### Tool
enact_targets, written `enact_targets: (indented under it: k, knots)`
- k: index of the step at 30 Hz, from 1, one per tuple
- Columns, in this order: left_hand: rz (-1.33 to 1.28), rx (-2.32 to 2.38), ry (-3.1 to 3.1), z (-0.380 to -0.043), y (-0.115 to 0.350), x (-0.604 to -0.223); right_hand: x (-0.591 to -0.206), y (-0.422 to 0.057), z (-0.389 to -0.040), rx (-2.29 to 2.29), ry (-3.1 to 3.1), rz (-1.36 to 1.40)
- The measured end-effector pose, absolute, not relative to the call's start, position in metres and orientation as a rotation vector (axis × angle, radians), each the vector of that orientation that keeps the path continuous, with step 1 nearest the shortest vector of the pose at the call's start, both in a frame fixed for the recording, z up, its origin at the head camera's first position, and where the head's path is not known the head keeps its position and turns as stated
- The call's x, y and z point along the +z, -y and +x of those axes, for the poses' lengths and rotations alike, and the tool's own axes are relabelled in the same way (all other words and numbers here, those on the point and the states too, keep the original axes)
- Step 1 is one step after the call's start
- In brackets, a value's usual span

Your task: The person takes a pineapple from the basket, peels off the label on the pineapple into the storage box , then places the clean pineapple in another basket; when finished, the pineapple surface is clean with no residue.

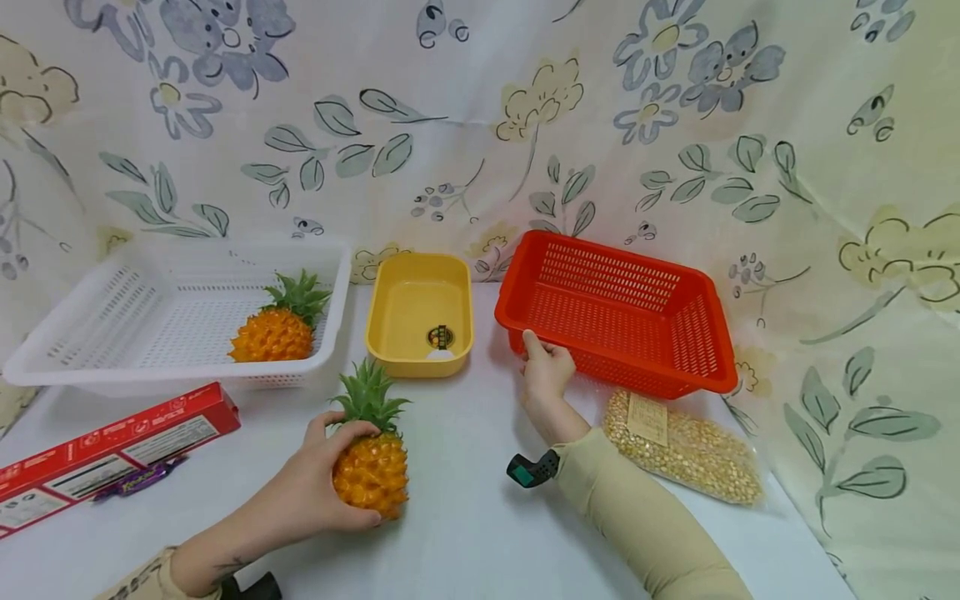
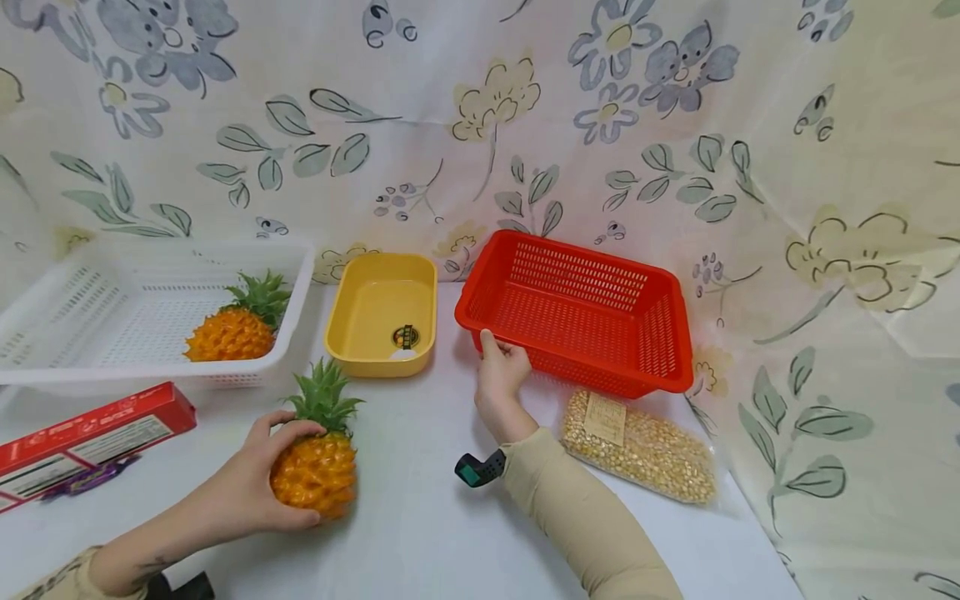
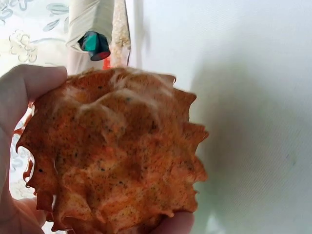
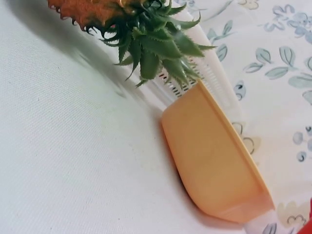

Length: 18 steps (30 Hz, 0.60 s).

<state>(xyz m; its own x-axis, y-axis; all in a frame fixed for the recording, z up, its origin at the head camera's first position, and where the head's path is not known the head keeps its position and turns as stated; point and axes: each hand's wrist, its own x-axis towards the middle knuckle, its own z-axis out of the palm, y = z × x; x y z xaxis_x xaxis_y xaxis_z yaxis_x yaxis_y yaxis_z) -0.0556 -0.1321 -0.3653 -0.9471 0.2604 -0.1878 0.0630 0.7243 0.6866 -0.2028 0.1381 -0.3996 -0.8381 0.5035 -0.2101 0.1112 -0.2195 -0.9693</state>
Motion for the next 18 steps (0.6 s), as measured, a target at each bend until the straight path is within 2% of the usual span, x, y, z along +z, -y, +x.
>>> enact_targets:
  k: [18]
  knots:
    - [0.581, 0.876, -2.810, -0.060, 0.152, -0.307, -0.399, -0.139, -0.202, 2.157, 1.777, -0.708]
